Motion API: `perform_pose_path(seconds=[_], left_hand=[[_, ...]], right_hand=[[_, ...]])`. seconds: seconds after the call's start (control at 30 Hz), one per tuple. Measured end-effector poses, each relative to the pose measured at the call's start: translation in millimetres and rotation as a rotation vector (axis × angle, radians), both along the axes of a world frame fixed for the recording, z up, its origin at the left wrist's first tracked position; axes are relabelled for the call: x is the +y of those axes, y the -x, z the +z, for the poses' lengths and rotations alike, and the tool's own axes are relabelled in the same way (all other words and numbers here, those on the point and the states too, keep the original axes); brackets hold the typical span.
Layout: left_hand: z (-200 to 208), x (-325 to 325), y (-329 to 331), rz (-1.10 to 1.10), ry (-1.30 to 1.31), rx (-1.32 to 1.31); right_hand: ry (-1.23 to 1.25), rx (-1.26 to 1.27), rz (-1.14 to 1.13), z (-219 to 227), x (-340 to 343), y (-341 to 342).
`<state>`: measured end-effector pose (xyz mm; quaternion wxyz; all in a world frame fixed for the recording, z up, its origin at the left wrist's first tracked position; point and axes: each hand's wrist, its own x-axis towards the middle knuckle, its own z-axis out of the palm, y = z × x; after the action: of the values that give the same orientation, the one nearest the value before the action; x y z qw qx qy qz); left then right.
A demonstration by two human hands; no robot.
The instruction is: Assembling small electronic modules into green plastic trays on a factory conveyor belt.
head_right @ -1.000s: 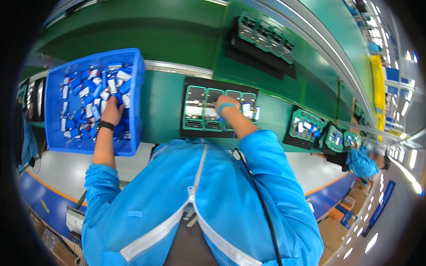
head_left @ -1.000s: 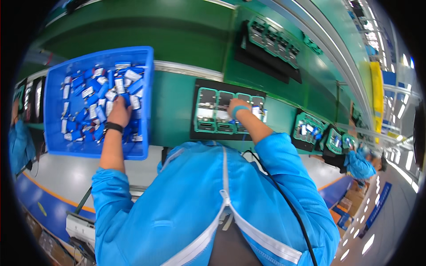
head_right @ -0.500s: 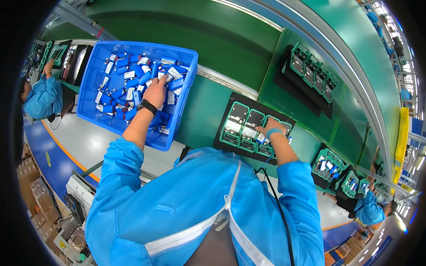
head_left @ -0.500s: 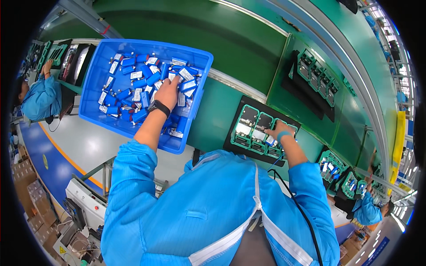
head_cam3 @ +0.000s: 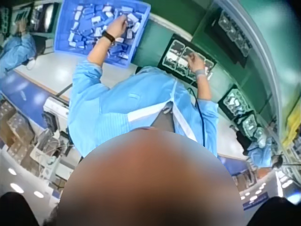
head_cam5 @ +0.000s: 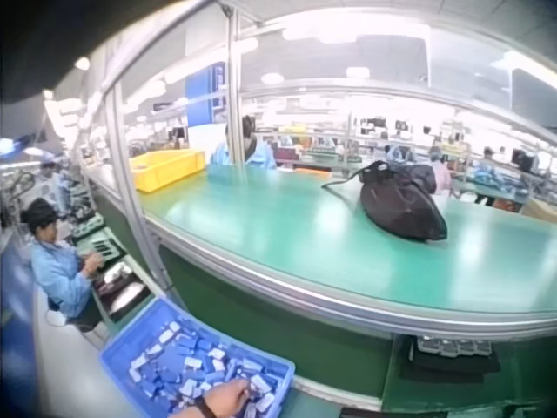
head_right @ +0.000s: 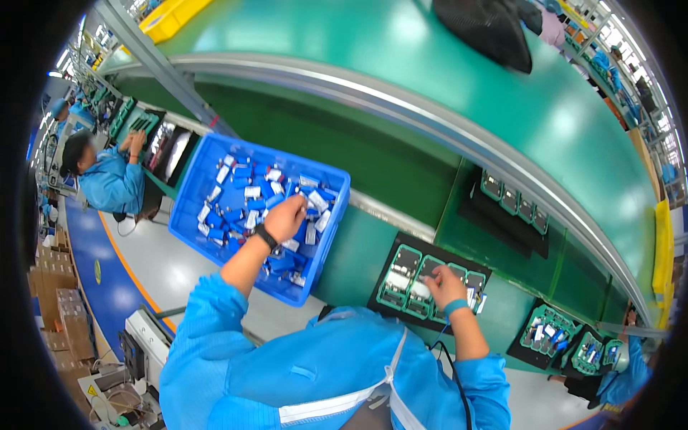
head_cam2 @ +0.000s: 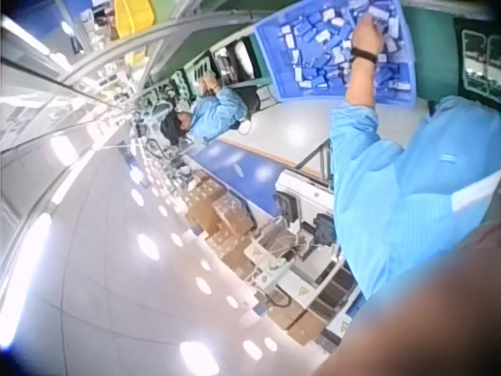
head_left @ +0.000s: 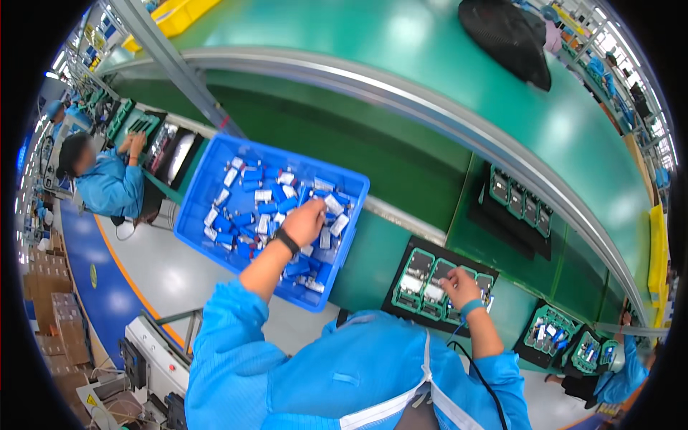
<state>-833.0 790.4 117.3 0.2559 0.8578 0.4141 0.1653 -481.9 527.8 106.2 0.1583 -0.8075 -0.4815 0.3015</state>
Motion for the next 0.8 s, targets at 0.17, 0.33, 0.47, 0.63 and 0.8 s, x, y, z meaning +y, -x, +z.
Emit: perform_pose_path(seconds=[0.17, 0.33, 0.47, 0.63, 0.8], left_hand=[[78, -49, -13, -0.032, 0.025, -0.03], [89, -99, -64, -0.297, 0.044, -0.101], [78, -123, -94, -0.342, 0.19, -0.27], [59, -137, -112, -0.235, 0.918, -0.38], [15, -150, -110, -0.321, 0.917, -0.333]], right_hand=[[-0.19, 0.176, 0.215, 46, 22, 45], [-0.613, 0.079, 0.411, 87, 54, 92], [-0.536, 0.394, 0.316, 61, 48, 94], [-0.323, 0.951, 0.043, 24, 23, 84], [-0.132, 0.968, 0.076, 11, 1, 71]])
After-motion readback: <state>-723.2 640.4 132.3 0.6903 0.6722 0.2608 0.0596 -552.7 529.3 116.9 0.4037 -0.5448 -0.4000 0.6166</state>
